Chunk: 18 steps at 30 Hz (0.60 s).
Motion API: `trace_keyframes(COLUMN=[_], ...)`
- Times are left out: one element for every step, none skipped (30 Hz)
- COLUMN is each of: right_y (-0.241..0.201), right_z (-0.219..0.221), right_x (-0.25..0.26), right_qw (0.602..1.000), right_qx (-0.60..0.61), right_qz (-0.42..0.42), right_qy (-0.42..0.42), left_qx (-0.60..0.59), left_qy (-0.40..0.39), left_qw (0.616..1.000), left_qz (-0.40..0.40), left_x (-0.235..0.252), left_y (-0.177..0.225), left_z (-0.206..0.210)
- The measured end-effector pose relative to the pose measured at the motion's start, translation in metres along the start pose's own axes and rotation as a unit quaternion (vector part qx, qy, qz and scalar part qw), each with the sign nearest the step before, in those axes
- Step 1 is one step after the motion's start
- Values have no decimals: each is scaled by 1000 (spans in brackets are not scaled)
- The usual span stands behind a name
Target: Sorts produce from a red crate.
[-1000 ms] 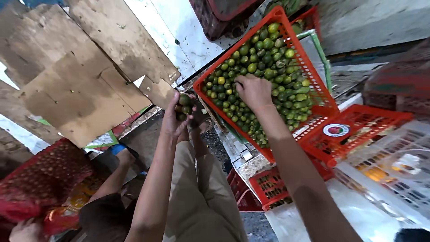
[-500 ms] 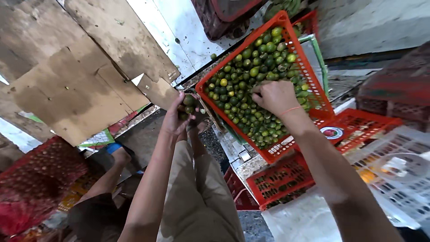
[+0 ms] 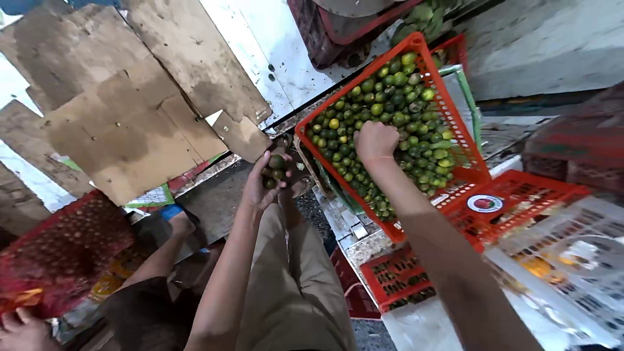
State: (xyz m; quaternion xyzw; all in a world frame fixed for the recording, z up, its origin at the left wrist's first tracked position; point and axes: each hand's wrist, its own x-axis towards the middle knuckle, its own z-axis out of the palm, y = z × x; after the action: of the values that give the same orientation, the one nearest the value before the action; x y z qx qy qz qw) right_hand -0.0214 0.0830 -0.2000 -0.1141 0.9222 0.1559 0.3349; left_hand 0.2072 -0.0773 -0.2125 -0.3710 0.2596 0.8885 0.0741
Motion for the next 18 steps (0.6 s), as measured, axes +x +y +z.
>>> trace_keyframes(right_y=[-3,-5,-6,-7,-8,-8,-7,-7,-7,-9,-11,-11,-7,-1,4,8,10,8], right_z=[-2,-5,-9,-10,-11,-11,-11,-12,-13,-13,-12,-11,-7,-3,0,3,5,6], right_x=[4,9,15,18,19,19,19,19,20,19,19,17,12,8,9,8,7,10], right_qw=[999,998,996,995,995,994,994,993,993,993,994,994,995,995,994,993,992,991], right_qx=[14,34,49,54,55,58,65,70,71,66,60,58,64,78,91,104,114,115], right_qz=[23,45,60,68,70,73,78,83,85,85,85,84,77,60,55,56,62,71], right_qy=[-17,-32,-41,-49,-49,-49,-50,-51,-51,-49,-45,-38,-25,-8,2,6,5,2], left_qx=[-33,-54,-67,-75,-86,-97,-102,-105,-109,-112,-114,-114,-112,-110,-109,-106,-102,-95], left_qy=[-13,-19,-22,-24,-25,-20,-16,-20,-26,-32,-40,-46,-50,-53,-57,-60,-66,-73], left_qw=[999,998,997,997,996,995,995,994,994,993,993,992,992,992,992,992,992,993], left_qz=[2,7,10,11,10,8,6,3,-2,-6,-8,-10,-13,-16,-16,-18,-18,-18], left_x=[1,2,1,-3,-6,-8,-8,-7,-6,-3,1,3,4,5,8,10,13,16], left_y=[-10,-16,-19,-21,-22,-21,-20,-18,-15,-11,-5,0,5,12,21,28,35,43], left_z=[-9,-15,-19,-23,-26,-27,-29,-31,-33,-36,-38,-40,-41,-43,-46,-48,-51,-53])
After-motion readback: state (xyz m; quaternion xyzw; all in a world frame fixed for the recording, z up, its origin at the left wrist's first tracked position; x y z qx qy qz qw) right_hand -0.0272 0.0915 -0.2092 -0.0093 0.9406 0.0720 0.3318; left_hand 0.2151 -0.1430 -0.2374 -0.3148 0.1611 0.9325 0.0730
